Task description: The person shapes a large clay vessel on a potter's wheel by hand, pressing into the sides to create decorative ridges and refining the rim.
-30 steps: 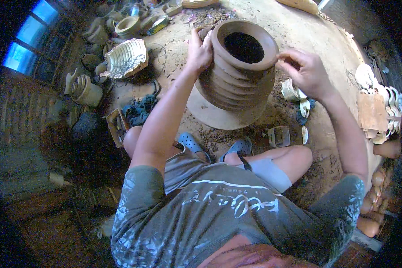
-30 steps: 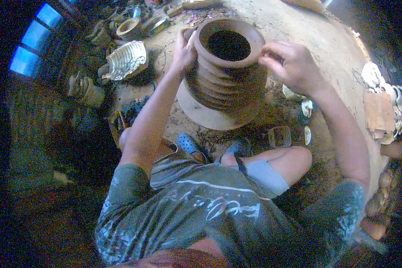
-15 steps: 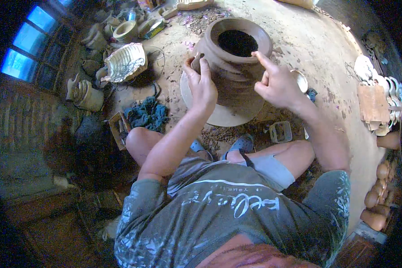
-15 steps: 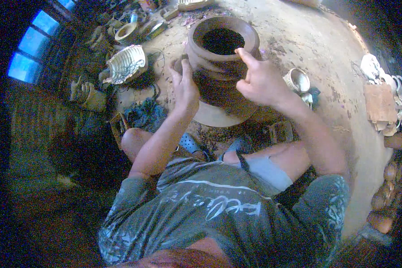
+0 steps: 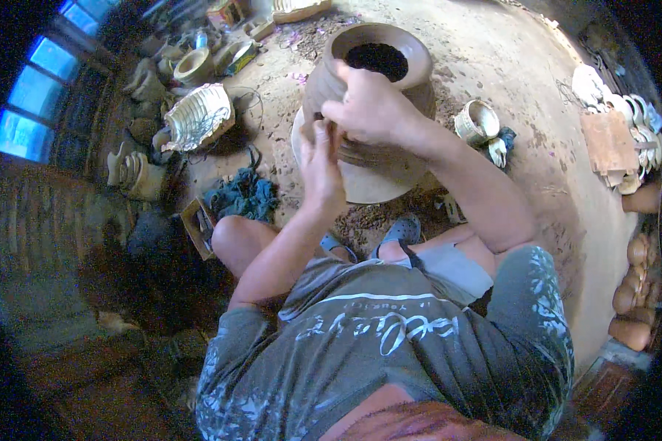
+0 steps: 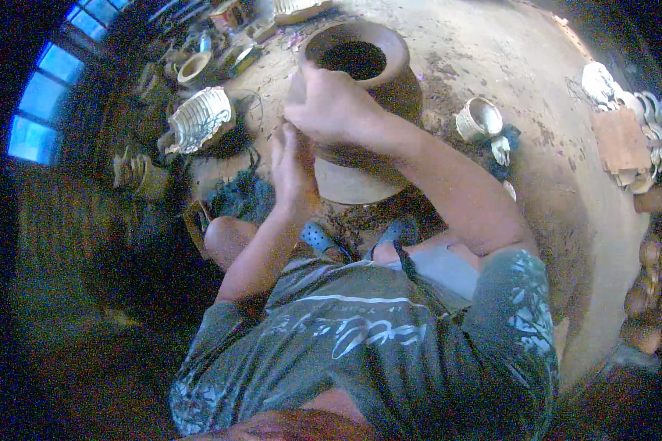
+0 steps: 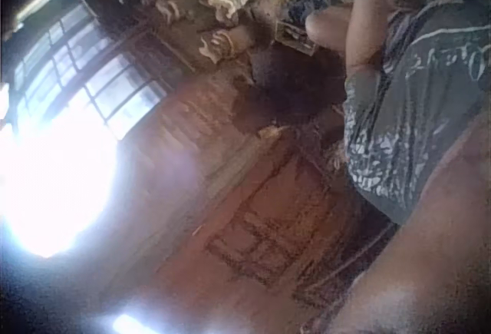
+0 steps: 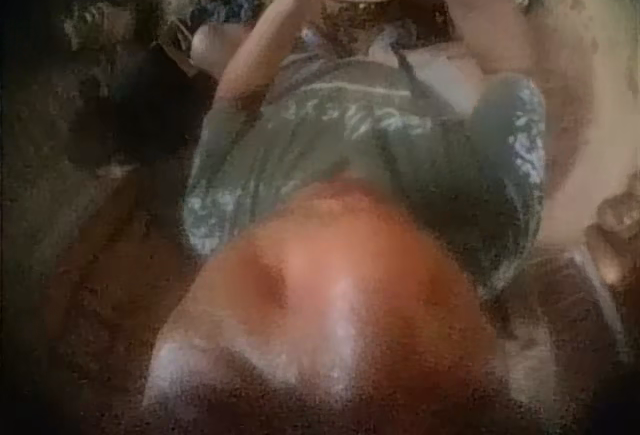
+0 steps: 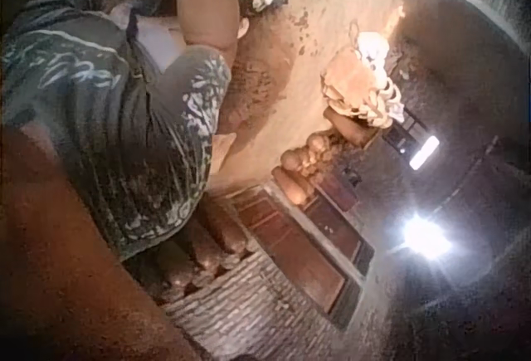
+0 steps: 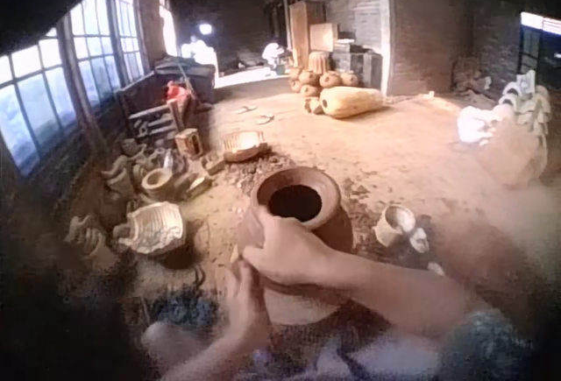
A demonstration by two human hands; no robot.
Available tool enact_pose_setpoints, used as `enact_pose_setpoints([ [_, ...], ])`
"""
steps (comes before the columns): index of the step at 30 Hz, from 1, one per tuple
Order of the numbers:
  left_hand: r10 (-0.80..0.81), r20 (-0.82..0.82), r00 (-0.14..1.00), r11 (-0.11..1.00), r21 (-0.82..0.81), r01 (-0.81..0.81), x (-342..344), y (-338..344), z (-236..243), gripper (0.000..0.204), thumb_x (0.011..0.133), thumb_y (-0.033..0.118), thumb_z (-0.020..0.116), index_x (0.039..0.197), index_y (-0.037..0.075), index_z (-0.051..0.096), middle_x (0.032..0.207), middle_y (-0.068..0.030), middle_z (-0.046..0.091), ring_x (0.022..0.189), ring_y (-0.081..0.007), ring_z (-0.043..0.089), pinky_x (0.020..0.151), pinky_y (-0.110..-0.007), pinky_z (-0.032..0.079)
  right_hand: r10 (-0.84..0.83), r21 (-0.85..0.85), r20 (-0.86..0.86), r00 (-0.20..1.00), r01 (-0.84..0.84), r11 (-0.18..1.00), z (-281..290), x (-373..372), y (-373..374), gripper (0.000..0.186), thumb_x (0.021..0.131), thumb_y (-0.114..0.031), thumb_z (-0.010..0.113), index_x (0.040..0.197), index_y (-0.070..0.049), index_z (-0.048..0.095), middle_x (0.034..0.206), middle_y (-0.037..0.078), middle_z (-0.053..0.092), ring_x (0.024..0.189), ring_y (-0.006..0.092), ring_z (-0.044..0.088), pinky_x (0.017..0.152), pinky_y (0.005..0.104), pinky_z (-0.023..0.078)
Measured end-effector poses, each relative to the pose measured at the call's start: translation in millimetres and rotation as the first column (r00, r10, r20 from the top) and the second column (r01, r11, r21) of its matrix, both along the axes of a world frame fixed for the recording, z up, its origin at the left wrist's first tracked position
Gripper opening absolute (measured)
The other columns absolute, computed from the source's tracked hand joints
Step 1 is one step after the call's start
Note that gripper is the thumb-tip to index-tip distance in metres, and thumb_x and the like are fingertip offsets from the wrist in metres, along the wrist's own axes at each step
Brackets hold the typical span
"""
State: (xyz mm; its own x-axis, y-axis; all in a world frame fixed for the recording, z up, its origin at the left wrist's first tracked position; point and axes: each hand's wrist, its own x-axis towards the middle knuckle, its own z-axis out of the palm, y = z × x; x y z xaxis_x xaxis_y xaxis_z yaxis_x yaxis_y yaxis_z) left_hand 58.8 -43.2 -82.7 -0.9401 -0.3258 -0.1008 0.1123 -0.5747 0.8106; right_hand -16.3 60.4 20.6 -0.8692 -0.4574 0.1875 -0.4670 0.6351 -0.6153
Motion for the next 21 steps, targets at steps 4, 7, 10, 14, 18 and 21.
enact_pose_setpoints([
  [4, -0.124, -0.041, 0.991, 0.989, -0.09, 0.12, 8.7, -43.7, -2.4, 0.036, 0.109, 0.037, 0.054, 0.121, 0.003, 0.058, 0.108, -0.0117, 0.07, 0.097, -0.0221, 0.07, 0.087, -0.037, 0.055, 0.068, -0.244, -0.202, 0.977, -0.117, 0.963, 10.5, 33.5, 9.4, 0.056, 0.092, -0.017, 0.065, 0.138, 0.012, 0.05, 0.085, 0.029, 0.069, 0.074, 0.0353, 0.073, 0.069, 0.0475, 0.057],
  [7, -0.452, 0.126, 0.883, 0.859, -0.206, 0.469, 28.3, -57.1, 16.8, 0.048, 0.108, 0.048, 0.048, 0.11, 0.002, 0.062, 0.08, -0.009, 0.067, 0.068, -0.0201, 0.067, 0.063, -0.032, 0.052, 0.21, 0.013, -0.579, 0.788, -0.248, 0.969, -27.5, 52.7, 30.8, 0.047, 0.092, -0.02, 0.069, 0.129, 0.007, 0.06, 0.094, 0.02, 0.068, 0.083, 0.0349, 0.067, 0.076, 0.0426, 0.056],
  [10, -0.647, 0.286, 0.706, 0.656, -0.262, 0.708, 37.1, -55.4, 7.9, 0.061, 0.107, 0.06, 0.042, 0.107, 0.003, 0.066, 0.069, -0.0064, 0.063, 0.056, -0.018, 0.061, 0.052, -0.029, 0.045, 0.325, 0.066, -0.493, 0.807, -0.338, 0.939, -49.9, 72.4, 48.5, 0.035, 0.091, -0.018, 0.07, 0.116, 0.004, 0.064, 0.093, 0.016, 0.064, 0.087, 0.0347, 0.063, 0.078, 0.0413, 0.054],
  [14, -0.684, 0.331, 0.65, 0.655, -0.115, 0.747, 43.2, -32.8, -14.5, 0.067, 0.101, 0.07, 0.043, 0.11, 0.008, 0.065, 0.075, -0.0034, 0.062, 0.061, -0.014, 0.058, 0.05, -0.028, 0.043, 0.381, 0.1, -0.499, 0.778, -0.385, 0.918, -57.7, 85.5, 70.1, 0.022, 0.09, -0.012, 0.07, 0.103, 0.003, 0.063, 0.088, 0.015, 0.061, 0.085, 0.0342, 0.061, 0.075, 0.0428, 0.053],
  [18, -0.687, 0.328, 0.648, 0.692, 0.023, 0.721, 36.9, -11.8, -18.0, 0.065, 0.102, 0.067, 0.046, 0.12, 0.007, 0.062, 0.085, -0.0018, 0.065, 0.064, -0.0122, 0.061, 0.049, -0.024, 0.044, 0.333, 0.156, -0.449, 0.829, -0.295, 0.943, -55.2, 94.6, 88.9, 0.023, 0.09, -0.019, 0.069, 0.097, 0.002, 0.065, 0.089, 0.015, 0.064, 0.087, 0.033, 0.064, 0.078, 0.0417, 0.054],
  [21, -0.666, 0.297, 0.685, 0.684, -0.124, 0.719, 28.8, -3.3, -2.5, 0.046, 0.105, 0.052, 0.054, 0.117, 0.008, 0.063, 0.083, 0.0015, 0.062, 0.067, -0.0073, 0.057, 0.056, -0.023, 0.044, 0.14, -0.227, -0.334, 0.932, -0.223, 0.948, -59.6, 102.1, 94.6, 0.031, 0.087, -0.015, 0.072, 0.11, 0.006, 0.068, 0.095, 0.018, 0.067, 0.09, 0.0361, 0.066, 0.081, 0.0427, 0.055],
])
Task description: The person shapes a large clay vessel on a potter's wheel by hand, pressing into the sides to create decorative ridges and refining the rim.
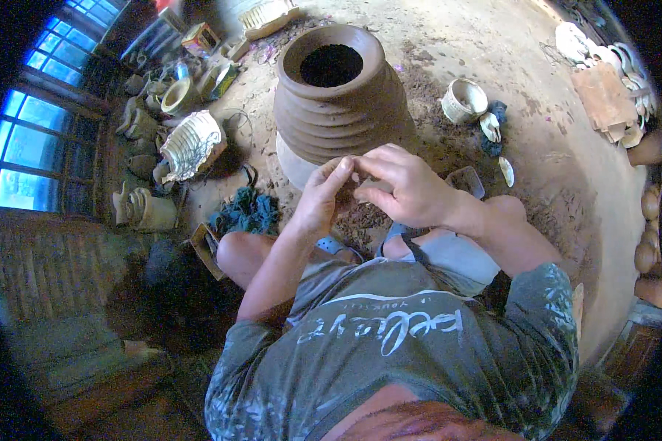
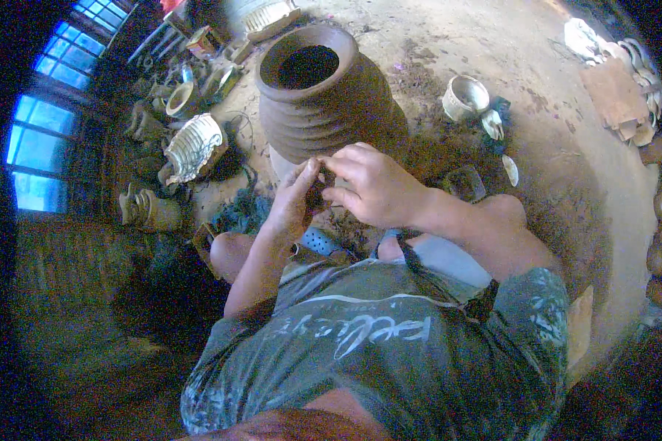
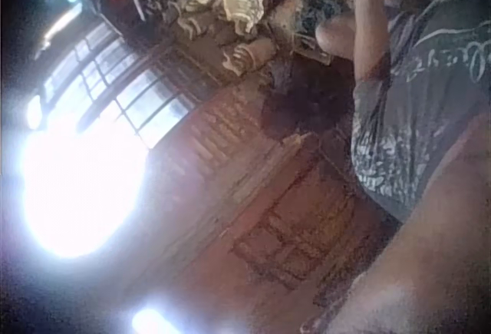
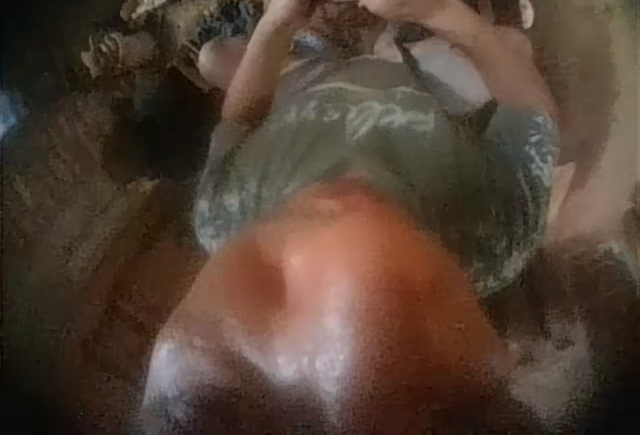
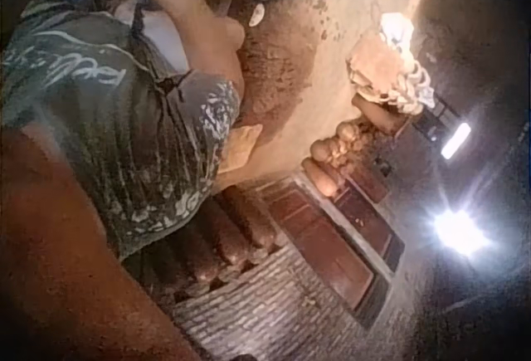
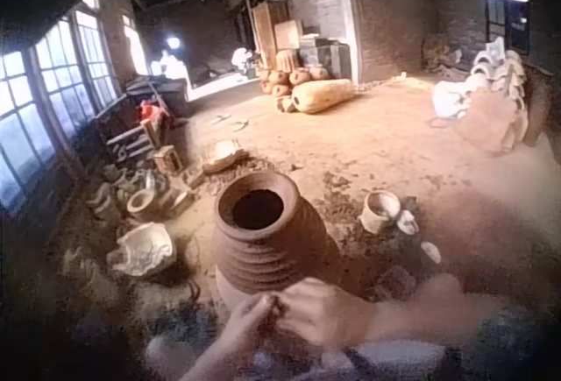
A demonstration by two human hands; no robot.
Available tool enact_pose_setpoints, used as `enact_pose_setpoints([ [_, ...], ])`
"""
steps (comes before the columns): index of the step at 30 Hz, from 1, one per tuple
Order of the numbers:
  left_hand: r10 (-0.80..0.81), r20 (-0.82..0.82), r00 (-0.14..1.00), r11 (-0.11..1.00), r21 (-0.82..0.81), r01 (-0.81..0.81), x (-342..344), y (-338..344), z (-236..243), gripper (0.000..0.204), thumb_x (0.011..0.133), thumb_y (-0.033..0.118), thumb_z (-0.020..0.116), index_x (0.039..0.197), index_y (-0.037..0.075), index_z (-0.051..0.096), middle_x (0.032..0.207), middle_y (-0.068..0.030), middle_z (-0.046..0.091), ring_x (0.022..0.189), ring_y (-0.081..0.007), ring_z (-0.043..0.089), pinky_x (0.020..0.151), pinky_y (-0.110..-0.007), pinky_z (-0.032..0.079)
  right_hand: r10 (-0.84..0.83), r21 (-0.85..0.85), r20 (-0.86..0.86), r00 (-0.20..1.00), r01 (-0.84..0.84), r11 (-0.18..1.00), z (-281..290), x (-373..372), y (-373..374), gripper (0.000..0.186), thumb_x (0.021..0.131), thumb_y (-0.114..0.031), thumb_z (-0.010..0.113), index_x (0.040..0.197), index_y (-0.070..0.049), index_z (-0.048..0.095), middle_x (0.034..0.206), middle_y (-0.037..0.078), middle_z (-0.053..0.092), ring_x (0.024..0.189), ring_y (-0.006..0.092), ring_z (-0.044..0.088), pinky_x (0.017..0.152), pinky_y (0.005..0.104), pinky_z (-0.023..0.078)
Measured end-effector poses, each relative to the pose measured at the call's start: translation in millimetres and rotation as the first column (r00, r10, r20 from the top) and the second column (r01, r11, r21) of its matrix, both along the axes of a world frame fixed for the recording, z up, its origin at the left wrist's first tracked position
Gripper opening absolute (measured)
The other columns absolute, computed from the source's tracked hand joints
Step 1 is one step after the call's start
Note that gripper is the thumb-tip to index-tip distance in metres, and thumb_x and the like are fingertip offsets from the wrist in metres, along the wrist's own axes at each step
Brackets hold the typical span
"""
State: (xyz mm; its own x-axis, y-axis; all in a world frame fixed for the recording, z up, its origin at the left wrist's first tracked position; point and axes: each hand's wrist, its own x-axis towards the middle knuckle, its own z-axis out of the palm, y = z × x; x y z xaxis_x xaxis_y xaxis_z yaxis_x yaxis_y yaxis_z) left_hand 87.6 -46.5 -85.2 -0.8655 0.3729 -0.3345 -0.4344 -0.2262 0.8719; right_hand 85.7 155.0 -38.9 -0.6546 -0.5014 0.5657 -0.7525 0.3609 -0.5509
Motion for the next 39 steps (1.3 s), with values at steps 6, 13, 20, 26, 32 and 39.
enact_pose_setpoints([
  [6, -0.185, -0.299, 0.936, 0.973, -0.189, 0.132, 4.1, 20.7, -5.8, 0.04, 0.109, 0.043, 0.051, 0.123, 0.005, 0.058, 0.083, -0.0003, 0.062, 0.066, -0.0077, 0.059, 0.055, -0.022, 0.045, -0.036, -0.019, 0.12, 0.992, 0.039, 0.999, -22.2, 4.6, 30.9, 0.028, 0.087, -0.009, 0.072, 0.112, 0.003, 0.071, 0.1, 0.019, 0.07, 0.094, 0.0368, 0.068, 0.083, 0.0439, 0.055],
  [13, -0.132, -0.077, 0.988, 0.97, -0.215, 0.113, 3.2, 40.3, 28.2, 0.051, 0.11, 0.053, 0.041, 0.092, 0.009, 0.06, 0.067, 0.0017, 0.049, 0.055, -0.0087, 0.044, 0.049, -0.026, 0.036, -0.014, 0.089, -0.183, 0.983, 0.031, 0.996, -17.6, -2.7, 52.0, 0.029, 0.086, -0.011, 0.076, 0.11, 0.003, 0.069, 0.097, 0.015, 0.072, 0.085, 0.0335, 0.067, 0.074, 0.0414, 0.055],
  [20, 0.571, -0.58, 0.581, 0.745, 0.069, -0.663, -66.8, 18.6, 58.5, 0.06, 0.11, 0.053, 0.031, 0.112, 0.005, 0.066, 0.092, -0.0067, 0.064, 0.084, -0.0176, 0.06, 0.078, -0.033, 0.048, -0.354, -0.271, 0.174, 0.919, 0.39, 0.88, 4.9, -24.3, 52.0, 0.015, 0.09, -0.004, 0.076, 0.104, 0.002, 0.074, 0.095, 0.013, 0.074, 0.083, 0.0221, 0.072, 0.076, 0.031, 0.057],
  [26, 0.358, -0.866, 0.35, 0.542, -0.113, -0.833, -157.4, 18.9, 68.8, 0.046, 0.108, 0.035, 0.051, 0.124, -0.008, 0.052, 0.115, -0.0244, 0.058, 0.111, -0.0358, 0.056, 0.101, -0.044, 0.043, -0.338, -0.26, -0.193, 0.921, 0.284, 0.923, -4.4, -61.1, 19.7, 0.013, 0.085, -0.003, 0.079, 0.098, -0.002, 0.076, 0.094, 0.012, 0.073, 0.083, 0.025, 0.072, 0.075, 0.0341, 0.058],
  [32, 0.153, -0.946, 0.287, 0.352, -0.219, -0.91, -175.9, 20.1, 54.3, 0.043, 0.104, 0.033, 0.057, 0.111, -0.008, 0.049, 0.104, -0.0326, 0.059, 0.1, -0.0509, 0.058, 0.09, -0.055, 0.046, -0.272, -0.115, -0.494, 0.826, 0.248, 0.962, -3.3, -85.0, 0.1, 0.016, 0.082, -0.005, 0.08, 0.097, -0.004, 0.074, 0.089, 0.009, 0.068, 0.079, 0.0271, 0.066, 0.07, 0.0368, 0.057],
  [39, 0.007, -0.926, 0.378, 0.387, -0.346, -0.855, -177.5, 10.0, 71.6, 0.033, 0.102, 0.027, 0.063, 0.108, -0.003, 0.053, 0.104, -0.0302, 0.063, 0.1, -0.0487, 0.06, 0.084, -0.053, 0.049, -0.134, 0.036, -0.647, 0.751, 0.205, 0.978, 2.7, -103.1, -10.9, 0.017, 0.079, -0.009, 0.078, 0.095, -0.005, 0.072, 0.09, 0.007, 0.064, 0.083, 0.0259, 0.063, 0.071, 0.037, 0.056],
])
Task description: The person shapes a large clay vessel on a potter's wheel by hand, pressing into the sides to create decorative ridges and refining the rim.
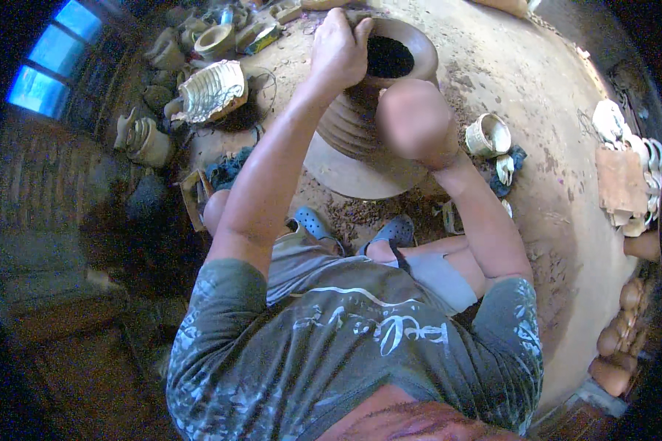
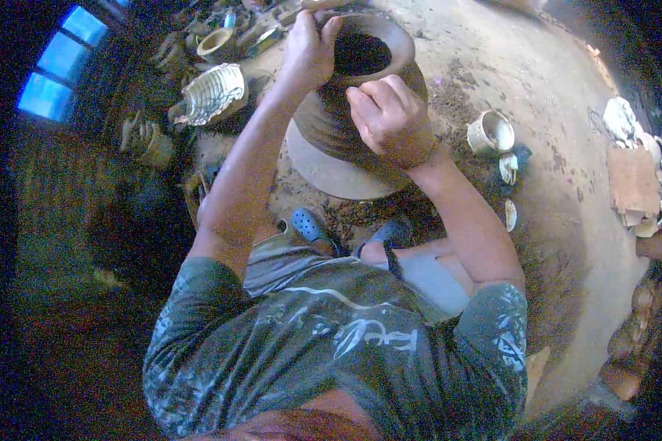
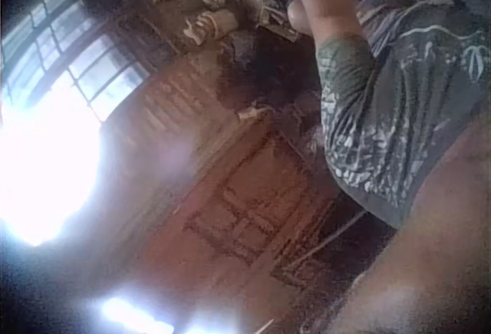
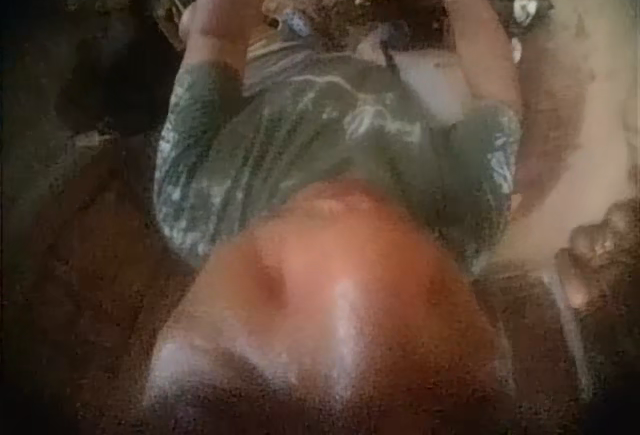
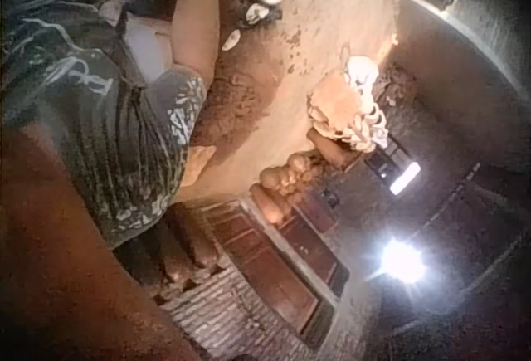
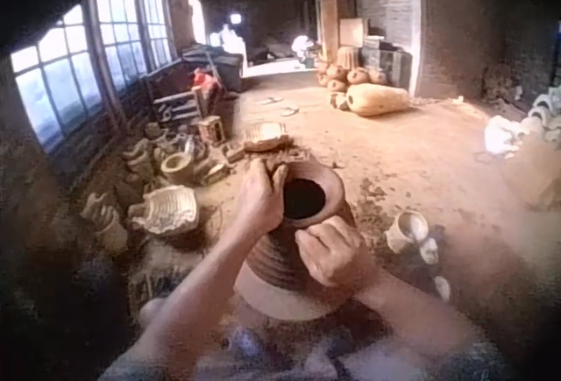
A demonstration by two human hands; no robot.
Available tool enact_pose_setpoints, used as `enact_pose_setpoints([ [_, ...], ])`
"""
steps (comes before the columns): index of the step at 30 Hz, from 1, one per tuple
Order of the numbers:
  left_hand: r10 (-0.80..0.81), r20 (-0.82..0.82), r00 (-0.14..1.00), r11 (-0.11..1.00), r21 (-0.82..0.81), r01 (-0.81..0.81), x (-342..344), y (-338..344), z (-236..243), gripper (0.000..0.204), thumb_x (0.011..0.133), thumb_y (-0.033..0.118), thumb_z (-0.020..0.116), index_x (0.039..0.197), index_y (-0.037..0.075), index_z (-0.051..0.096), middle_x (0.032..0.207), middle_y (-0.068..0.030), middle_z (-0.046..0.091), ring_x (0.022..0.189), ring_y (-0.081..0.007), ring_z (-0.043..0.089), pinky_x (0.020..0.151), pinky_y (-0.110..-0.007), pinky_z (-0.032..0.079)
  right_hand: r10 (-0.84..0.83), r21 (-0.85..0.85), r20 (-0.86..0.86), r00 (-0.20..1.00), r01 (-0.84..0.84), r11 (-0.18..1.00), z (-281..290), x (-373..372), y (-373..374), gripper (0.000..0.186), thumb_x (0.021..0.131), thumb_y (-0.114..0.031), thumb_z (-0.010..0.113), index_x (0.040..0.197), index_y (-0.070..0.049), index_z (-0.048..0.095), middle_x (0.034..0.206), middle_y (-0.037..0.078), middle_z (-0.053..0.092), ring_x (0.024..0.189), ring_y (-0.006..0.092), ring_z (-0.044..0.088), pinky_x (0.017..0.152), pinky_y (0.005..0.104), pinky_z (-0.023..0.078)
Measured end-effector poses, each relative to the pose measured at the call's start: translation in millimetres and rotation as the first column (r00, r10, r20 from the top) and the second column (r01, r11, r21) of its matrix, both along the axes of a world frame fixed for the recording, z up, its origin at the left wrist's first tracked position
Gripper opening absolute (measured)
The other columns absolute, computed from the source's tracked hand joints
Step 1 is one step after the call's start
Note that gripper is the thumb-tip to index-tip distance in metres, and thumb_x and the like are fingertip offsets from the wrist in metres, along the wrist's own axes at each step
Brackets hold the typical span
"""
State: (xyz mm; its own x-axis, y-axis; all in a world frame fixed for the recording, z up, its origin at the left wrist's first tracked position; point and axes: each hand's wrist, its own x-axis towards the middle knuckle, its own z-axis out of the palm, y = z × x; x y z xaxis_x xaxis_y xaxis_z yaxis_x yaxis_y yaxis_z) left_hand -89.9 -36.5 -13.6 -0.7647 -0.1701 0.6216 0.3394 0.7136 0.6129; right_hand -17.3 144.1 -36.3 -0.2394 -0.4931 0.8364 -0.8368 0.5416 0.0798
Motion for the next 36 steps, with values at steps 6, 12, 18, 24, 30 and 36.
enact_pose_setpoints([
  [6, 0.022, -0.016, 1.0, 0.998, 0.063, -0.021, -31.2, -9.4, -10.7, 0.033, 0.103, 0.028, 0.059, 0.11, -0.003, 0.05, 0.106, -0.0351, 0.063, 0.103, -0.0542, 0.06, 0.089, -0.057, 0.048, 0.013, 0.106, -0.061, 0.998, -0.006, 0.994, 10.3, -4.7, -20.0, 0.011, 0.077, -0.012, 0.071, 0.087, -0.008, 0.068, 0.087, 0.005, 0.06, 0.082, 0.0248, 0.062, 0.071, 0.0365, 0.056],
  [12, -0.117, 0.172, 0.978, 0.992, -0.024, 0.123, -34.8, -6.5, 0.7, 0.035, 0.103, 0.03, 0.056, 0.113, -0.002, 0.048, 0.104, -0.0332, 0.066, 0.099, -0.054, 0.062, 0.085, -0.059, 0.05, -0.004, 0.206, -0.059, 0.998, 0.017, 0.978, 13.1, -12.1, -21.1, 0.02, 0.075, -0.01, 0.076, 0.093, -0.007, 0.071, 0.095, 0.005, 0.062, 0.089, 0.0245, 0.063, 0.072, 0.0375, 0.053],
  [18, -0.202, 0.296, 0.933, 0.929, -0.243, 0.278, -31.1, -18.4, 22.4, 0.035, 0.104, 0.032, 0.054, 0.116, 0.0, 0.045, 0.107, -0.0329, 0.066, 0.101, -0.0517, 0.063, 0.085, -0.058, 0.05, 0.121, 0.234, -0.151, 0.981, -0.083, 0.969, 13.9, -21.7, -4.1, 0.013, 0.077, -0.012, 0.074, 0.088, -0.007, 0.071, 0.093, 0.003, 0.064, 0.089, 0.0214, 0.062, 0.073, 0.0378, 0.051],
  [24, -0.325, 0.339, 0.883, 0.873, -0.25, 0.418, -38.3, -28.4, 33.6, 0.041, 0.104, 0.035, 0.056, 0.124, 0.0, 0.048, 0.11, -0.032, 0.066, 0.103, -0.0503, 0.063, 0.087, -0.054, 0.05, 0.207, 0.249, -0.186, 0.96, -0.158, 0.955, 18.0, -33.3, 22.6, 0.015, 0.076, -0.009, 0.078, 0.091, -0.006, 0.075, 0.097, 0.003, 0.068, 0.094, 0.0226, 0.065, 0.078, 0.0394, 0.054],
  [30, -0.381, 0.409, 0.829, 0.891, -0.077, 0.447, -44.3, -25.9, 41.3, 0.042, 0.108, 0.037, 0.053, 0.126, -0.001, 0.052, 0.123, -0.0251, 0.065, 0.114, -0.0399, 0.063, 0.093, -0.048, 0.05, 0.16, 0.078, 0.019, 0.987, -0.161, 0.984, 15.7, -53.7, 79.5, 0.01, 0.083, -0.011, 0.079, 0.092, -0.01, 0.075, 0.091, 0.005, 0.07, 0.088, 0.0248, 0.068, 0.076, 0.0402, 0.056],
  [36, -0.553, 0.108, 0.826, 0.758, 0.478, 0.444, -103.9, -48.5, -28.4, 0.041, 0.109, 0.033, 0.054, 0.136, 0.001, 0.056, 0.123, -0.0095, 0.066, 0.11, -0.0217, 0.062, 0.092, -0.039, 0.051, -0.127, -0.065, 0.497, 0.859, 0.183, 0.981, 57.1, -54.3, 104.5, 0.028, 0.092, -0.011, 0.077, 0.119, -0.008, 0.075, 0.103, 0.009, 0.074, 0.096, 0.0232, 0.069, 0.082, 0.0305, 0.055],
])
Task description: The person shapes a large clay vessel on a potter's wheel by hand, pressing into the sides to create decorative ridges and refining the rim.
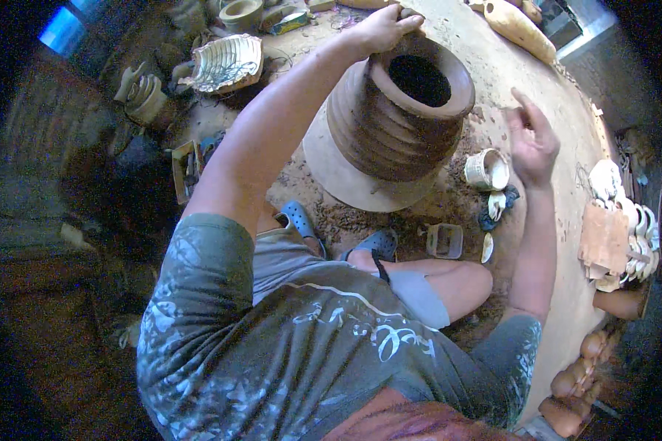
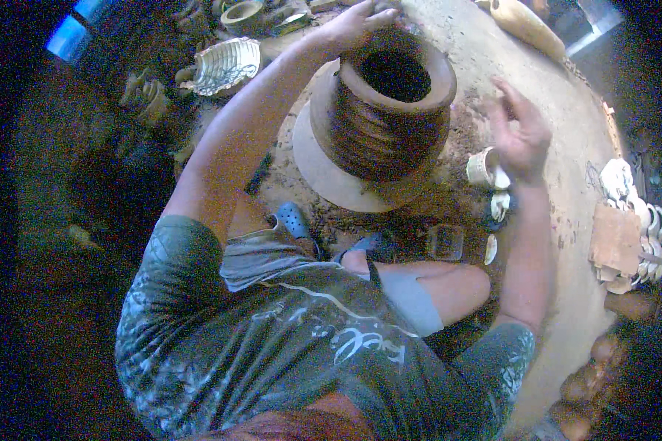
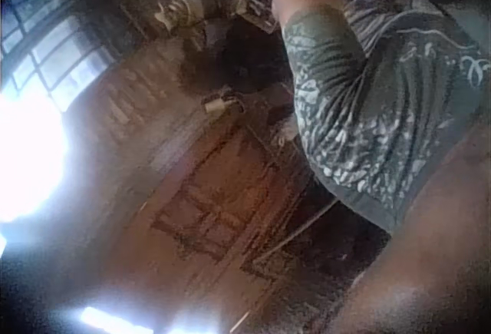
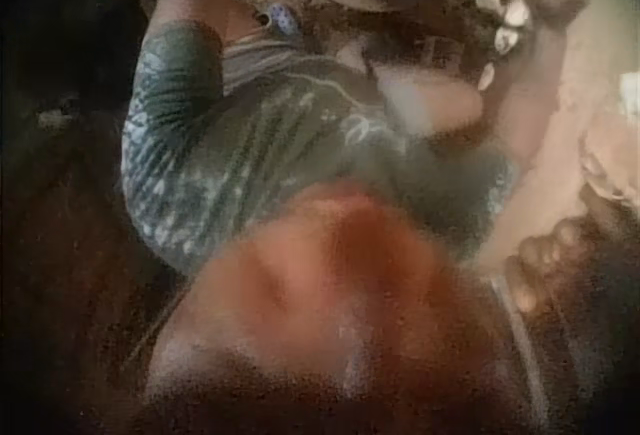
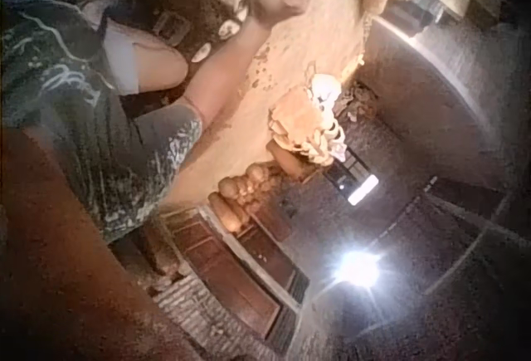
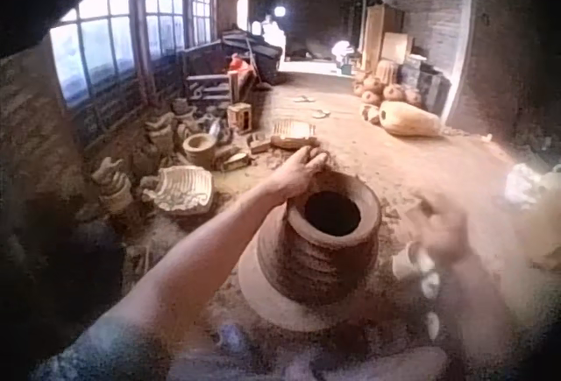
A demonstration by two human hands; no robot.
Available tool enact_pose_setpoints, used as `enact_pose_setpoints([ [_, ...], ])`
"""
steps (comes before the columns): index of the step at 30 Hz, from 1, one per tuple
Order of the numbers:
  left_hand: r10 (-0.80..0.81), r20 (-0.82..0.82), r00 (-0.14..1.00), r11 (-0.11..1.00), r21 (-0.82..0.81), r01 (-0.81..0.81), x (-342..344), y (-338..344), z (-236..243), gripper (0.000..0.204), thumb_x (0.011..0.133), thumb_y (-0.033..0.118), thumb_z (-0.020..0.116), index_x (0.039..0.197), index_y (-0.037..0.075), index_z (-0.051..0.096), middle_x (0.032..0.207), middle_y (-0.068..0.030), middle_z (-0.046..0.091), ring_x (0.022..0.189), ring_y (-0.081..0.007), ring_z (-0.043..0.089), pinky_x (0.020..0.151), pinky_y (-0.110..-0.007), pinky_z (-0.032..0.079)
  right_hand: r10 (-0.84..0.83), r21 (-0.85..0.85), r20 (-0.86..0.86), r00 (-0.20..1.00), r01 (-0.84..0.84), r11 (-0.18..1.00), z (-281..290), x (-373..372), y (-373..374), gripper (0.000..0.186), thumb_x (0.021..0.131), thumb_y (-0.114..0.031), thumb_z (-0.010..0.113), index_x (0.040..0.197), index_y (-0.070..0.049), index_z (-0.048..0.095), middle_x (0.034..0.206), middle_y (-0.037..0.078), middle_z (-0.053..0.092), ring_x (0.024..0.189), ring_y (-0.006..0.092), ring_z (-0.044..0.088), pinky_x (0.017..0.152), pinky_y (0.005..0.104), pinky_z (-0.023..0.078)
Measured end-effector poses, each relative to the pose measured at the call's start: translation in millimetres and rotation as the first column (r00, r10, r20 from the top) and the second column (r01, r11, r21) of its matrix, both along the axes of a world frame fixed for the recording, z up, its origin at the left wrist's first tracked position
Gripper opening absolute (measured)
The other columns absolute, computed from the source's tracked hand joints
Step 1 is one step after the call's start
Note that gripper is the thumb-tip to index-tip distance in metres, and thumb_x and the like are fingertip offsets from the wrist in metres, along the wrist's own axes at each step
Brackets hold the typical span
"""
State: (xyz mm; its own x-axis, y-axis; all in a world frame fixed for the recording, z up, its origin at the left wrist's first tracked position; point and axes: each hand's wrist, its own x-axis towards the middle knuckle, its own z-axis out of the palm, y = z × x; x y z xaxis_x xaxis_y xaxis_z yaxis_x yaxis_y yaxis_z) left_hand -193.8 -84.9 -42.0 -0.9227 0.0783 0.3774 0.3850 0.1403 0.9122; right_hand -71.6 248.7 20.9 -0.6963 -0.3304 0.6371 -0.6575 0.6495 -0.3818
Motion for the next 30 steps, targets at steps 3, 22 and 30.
enact_pose_setpoints([
  [3, -0.081, 0.124, 0.989, 0.985, -0.141, 0.098, 2.5, 9.5, 13.6, 0.054, 0.103, 0.046, 0.061, 0.121, -0.005, 0.061, 0.105, -0.0158, 0.07, 0.096, -0.0256, 0.066, 0.088, -0.042, 0.052, -0.129, 0.196, -0.075, 0.989, 0.142, 0.97, 12.9, -37.9, 39.9, 0.038, 0.093, -0.013, 0.075, 0.13, -0.01, 0.071, 0.111, 0.013, 0.075, 0.101, 0.028, 0.071, 0.085, 0.0329, 0.056],
  [22, -0.244, 0.178, 0.953, 0.919, -0.271, 0.286, -19.5, 7.6, 16.5, 0.056, 0.109, 0.048, 0.047, 0.151, 0.011, 0.051, 0.153, -0.0109, 0.053, 0.138, -0.0237, 0.049, 0.119, -0.037, 0.034, -0.064, 0.725, 0.652, 0.756, -0.595, 0.347, 87.6, -35.8, -208.9, 0.11, 0.056, -0.017, 0.078, 0.159, -0.015, 0.037, 0.129, 0.022, 0.066, 0.115, 0.0369, 0.065, 0.099, 0.0413, 0.053],
  [30, -0.411, 0.115, 0.904, 0.872, -0.241, 0.427, -10.4, 10.6, 24.7, 0.057, 0.11, 0.047, 0.045, 0.147, 0.005, 0.053, 0.149, -0.0154, 0.055, 0.139, -0.0261, 0.049, 0.12, -0.04, 0.034, -0.061, 0.754, 0.638, 0.768, -0.606, 0.252, 82.7, -42.2, -205.7, 0.102, 0.053, -0.016, 0.081, 0.15, -0.019, 0.048, 0.126, 0.02, 0.068, 0.115, 0.0352, 0.066, 0.098, 0.0427, 0.054],
])
